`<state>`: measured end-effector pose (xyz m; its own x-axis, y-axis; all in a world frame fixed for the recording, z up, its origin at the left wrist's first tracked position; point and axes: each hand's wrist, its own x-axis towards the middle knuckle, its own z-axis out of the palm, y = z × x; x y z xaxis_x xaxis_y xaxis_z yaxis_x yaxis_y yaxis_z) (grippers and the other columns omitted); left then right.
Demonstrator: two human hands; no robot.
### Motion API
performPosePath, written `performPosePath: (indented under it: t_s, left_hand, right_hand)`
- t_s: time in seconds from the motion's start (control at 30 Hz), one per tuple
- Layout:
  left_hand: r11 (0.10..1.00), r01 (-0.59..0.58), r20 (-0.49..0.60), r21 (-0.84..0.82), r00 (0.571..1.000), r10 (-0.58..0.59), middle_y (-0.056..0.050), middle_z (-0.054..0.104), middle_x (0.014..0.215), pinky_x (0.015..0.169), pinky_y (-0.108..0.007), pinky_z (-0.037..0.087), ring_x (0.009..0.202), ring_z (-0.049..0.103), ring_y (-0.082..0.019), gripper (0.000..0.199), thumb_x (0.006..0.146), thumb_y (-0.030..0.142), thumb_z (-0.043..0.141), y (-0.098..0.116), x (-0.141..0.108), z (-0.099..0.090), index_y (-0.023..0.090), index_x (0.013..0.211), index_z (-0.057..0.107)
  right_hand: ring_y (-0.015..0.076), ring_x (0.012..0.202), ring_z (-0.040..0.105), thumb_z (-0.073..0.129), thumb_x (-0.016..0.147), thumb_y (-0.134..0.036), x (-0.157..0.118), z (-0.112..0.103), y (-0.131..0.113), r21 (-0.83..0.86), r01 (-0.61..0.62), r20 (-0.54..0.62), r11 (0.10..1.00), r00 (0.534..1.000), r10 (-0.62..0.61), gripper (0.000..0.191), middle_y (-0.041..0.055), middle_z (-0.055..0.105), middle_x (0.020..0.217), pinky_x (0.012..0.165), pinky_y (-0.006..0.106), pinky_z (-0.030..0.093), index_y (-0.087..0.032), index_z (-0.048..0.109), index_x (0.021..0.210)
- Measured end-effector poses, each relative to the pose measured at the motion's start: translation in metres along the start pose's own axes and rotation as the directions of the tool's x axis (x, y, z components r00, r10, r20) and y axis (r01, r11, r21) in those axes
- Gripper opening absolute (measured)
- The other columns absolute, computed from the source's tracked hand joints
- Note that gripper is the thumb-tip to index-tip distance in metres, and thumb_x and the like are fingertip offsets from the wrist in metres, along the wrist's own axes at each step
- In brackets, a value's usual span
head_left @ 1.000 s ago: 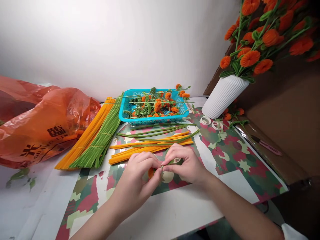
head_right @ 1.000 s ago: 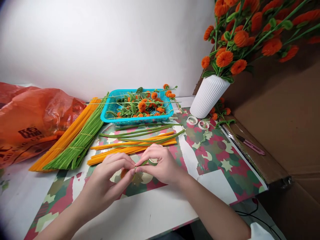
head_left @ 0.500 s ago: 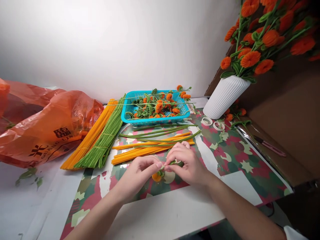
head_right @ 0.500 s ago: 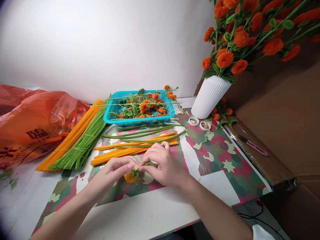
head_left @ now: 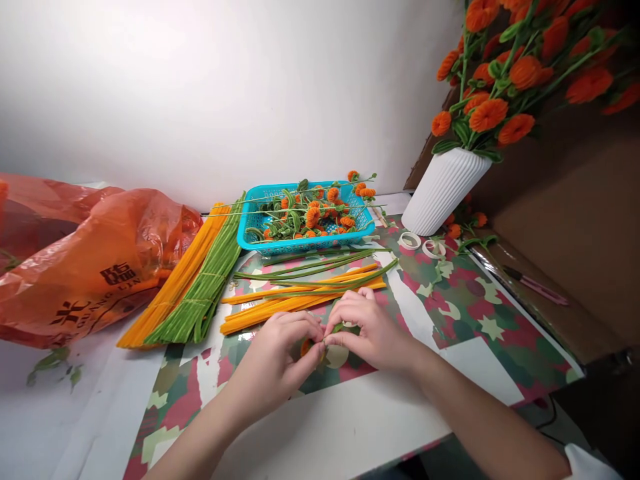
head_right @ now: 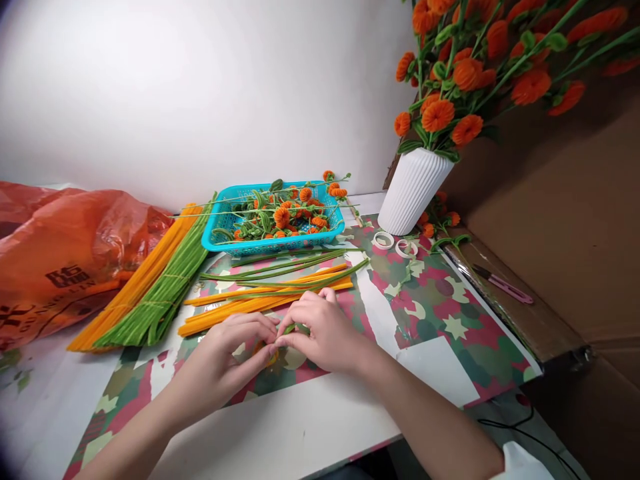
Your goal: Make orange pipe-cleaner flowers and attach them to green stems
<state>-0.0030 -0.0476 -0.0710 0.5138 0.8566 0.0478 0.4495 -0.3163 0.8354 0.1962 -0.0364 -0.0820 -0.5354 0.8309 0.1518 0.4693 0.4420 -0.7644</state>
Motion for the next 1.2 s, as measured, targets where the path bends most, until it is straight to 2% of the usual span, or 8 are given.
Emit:
performPosePath:
  t_s: [0.17,0.3,0.37,0.47,0.6,0.77,1.1,1.2]
  left_hand:
    - [0.675,0.418,0.396,-0.607,0.896,-0.199,-0.004,0.067,0.075,0.067,-0.028,0.046,0.075,0.062,-0.019,0.019,0.074,0.036,0.073,-0.005,-0.001,0.004,0.018,0.069,0.069]
    - [0.403,0.573,0.575,-0.713,0.808,-0.130,-0.005,0.065,0.067,0.078,-0.035,0.047,0.080,0.067,-0.025,0.033,0.058,0.045,0.082,-0.010,-0.002,0.018,0.016,0.065,0.070]
    - [0.465,0.508,0.480,-0.725,0.857,-0.187,-0.004,0.065,0.068,0.071,-0.032,0.047,0.073,0.064,-0.021,0.031,0.062,0.045,0.080,-0.010,-0.001,0.020,0.016,0.063,0.069]
    - [0.763,0.262,0.162,-0.591,0.965,-0.206,-0.005,0.068,0.078,0.069,-0.028,0.046,0.075,0.061,-0.018,0.021,0.075,0.036,0.073,-0.007,0.001,0.014,0.017,0.069,0.070]
    - [0.927,0.144,0.020,-0.346,0.989,-0.147,-0.006,0.070,0.083,0.074,-0.030,0.047,0.081,0.062,-0.019,0.018,0.084,0.032,0.064,-0.002,0.004,0.003,0.018,0.075,0.072]
    - [0.812,0.330,0.229,-0.481,0.942,-0.247,-0.004,0.064,0.075,0.067,-0.026,0.046,0.073,0.057,-0.017,0.030,0.084,0.043,0.061,-0.007,0.003,0.001,0.017,0.070,0.066]
    - [0.349,0.583,0.570,-0.734,0.808,-0.151,-0.006,0.067,0.072,0.082,-0.034,0.047,0.077,0.066,-0.022,0.024,0.072,0.039,0.071,-0.011,-0.001,0.009,0.015,0.067,0.070]
    - [0.426,0.506,0.453,-0.750,0.862,-0.226,-0.007,0.067,0.075,0.078,-0.033,0.047,0.078,0.064,-0.022,0.029,0.075,0.044,0.069,-0.010,0.001,0.010,0.015,0.072,0.070]
  right_hand:
    - [0.0146,0.083,0.057,0.070,0.085,-0.028,-0.001,-0.008,-0.002,0.263,0.128,0.078,0.956,0.985,-0.153,0.010,-0.0029,0.070,0.081,0.085,0.035,0.032,-0.023,0.067,0.077]
    - [0.0149,0.076,0.058,0.064,0.088,-0.041,-0.002,-0.012,-0.004,0.423,0.149,0.116,0.894,0.969,-0.217,0.023,0.0000,0.070,0.077,0.083,0.034,0.038,-0.022,0.067,0.076]
    - [0.0158,0.077,0.058,0.063,0.089,-0.039,-0.002,-0.012,-0.003,0.366,0.126,0.093,0.922,0.981,-0.170,0.023,0.0004,0.068,0.075,0.083,0.035,0.037,-0.021,0.066,0.075]
    - [0.0167,0.081,0.057,0.064,0.088,-0.029,-0.001,-0.011,-0.003,0.200,0.037,0.048,0.979,0.998,-0.048,0.015,-0.0007,0.066,0.074,0.084,0.036,0.033,-0.020,0.064,0.075]
    - [0.0161,0.081,0.057,0.067,0.086,-0.024,0.000,-0.005,-0.004,0.119,-0.071,0.018,0.990,0.997,0.070,0.009,-0.0013,0.066,0.077,0.085,0.036,0.033,-0.021,0.066,0.078]
    - [0.0154,0.082,0.058,0.070,0.083,-0.023,0.002,0.001,-0.005,0.227,-0.114,-0.007,0.967,0.993,0.119,0.007,-0.0016,0.068,0.079,0.082,0.031,0.039,-0.023,0.070,0.077]
    - [0.0156,0.080,0.060,0.068,0.086,-0.022,-0.001,0.000,-0.001,0.368,0.161,-0.037,0.916,0.987,-0.159,0.006,-0.0001,0.070,0.080,0.085,0.034,0.040,-0.021,0.070,0.080]
    - [0.0167,0.081,0.059,0.068,0.085,-0.022,-0.001,-0.002,0.000,0.279,0.116,-0.074,0.953,0.992,-0.100,0.006,0.0000,0.070,0.079,0.082,0.035,0.037,-0.021,0.068,0.079]
